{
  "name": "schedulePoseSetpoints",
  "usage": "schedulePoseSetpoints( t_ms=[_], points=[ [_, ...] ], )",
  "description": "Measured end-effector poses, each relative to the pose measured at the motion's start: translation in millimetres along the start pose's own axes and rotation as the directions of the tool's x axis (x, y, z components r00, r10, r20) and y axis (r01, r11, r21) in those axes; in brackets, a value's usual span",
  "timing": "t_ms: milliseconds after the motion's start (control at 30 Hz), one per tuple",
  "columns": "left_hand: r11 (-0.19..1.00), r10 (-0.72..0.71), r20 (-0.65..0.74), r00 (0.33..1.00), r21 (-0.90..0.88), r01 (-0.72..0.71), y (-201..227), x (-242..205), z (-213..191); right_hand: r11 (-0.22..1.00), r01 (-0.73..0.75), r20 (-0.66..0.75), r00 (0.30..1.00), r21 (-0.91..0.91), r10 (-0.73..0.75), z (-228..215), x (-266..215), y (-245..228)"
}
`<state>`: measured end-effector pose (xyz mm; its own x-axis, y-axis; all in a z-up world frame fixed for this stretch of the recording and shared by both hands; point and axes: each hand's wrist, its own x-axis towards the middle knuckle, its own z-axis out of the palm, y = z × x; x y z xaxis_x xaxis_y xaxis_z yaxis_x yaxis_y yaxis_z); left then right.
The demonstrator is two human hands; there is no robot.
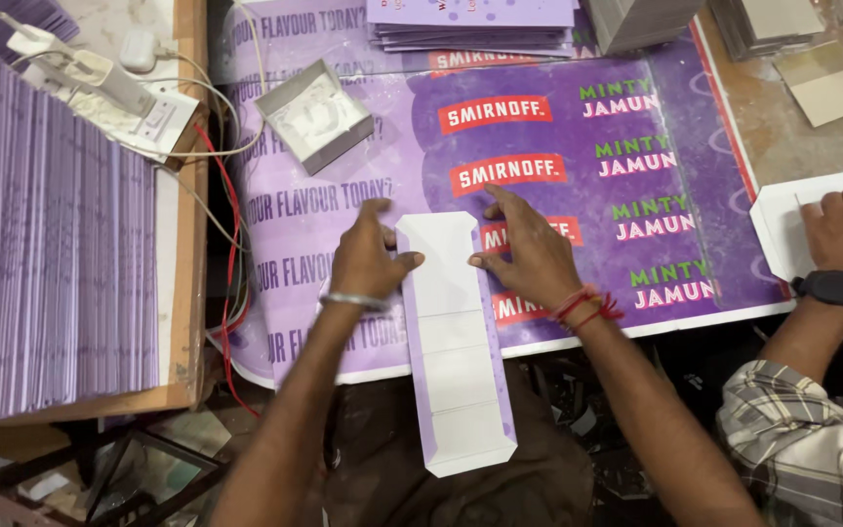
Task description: The person folds flat purple and white printed cardboard sheets into small rectangular boxes by hand. They repeatedly pick up a sheet, fold along pre-scored lines, and place the finished box on a growing stack on the table.
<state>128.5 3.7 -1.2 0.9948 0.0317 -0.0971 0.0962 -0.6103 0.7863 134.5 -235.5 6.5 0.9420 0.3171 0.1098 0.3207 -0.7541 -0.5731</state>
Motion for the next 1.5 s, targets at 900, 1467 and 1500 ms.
schedulePoseSetpoints(
  t_ms=[900,1467,1500],
  points=[
    [0.874,0.398,-0.157,0.904,0.364,-0.321,8.3,-54.7,5.3,0.869,0.303,-0.024,0.940,-0.392,-0.339,17.8,-26.0,-15.9],
    [0.718,0.550,0.017,0.835,0.501,-0.484,3.2,-104.1,-10.5,0.904,0.276,-0.085,0.944,-0.326,-0.319,17.0,-30.8,-26.9],
    [0.717,0.533,0.051,0.845,0.503,-0.482,3.2,-112.4,-11.0,0.905,0.276,-0.089,0.943,-0.323,-0.320,17.5,-32.3,-29.3]
  ],
)
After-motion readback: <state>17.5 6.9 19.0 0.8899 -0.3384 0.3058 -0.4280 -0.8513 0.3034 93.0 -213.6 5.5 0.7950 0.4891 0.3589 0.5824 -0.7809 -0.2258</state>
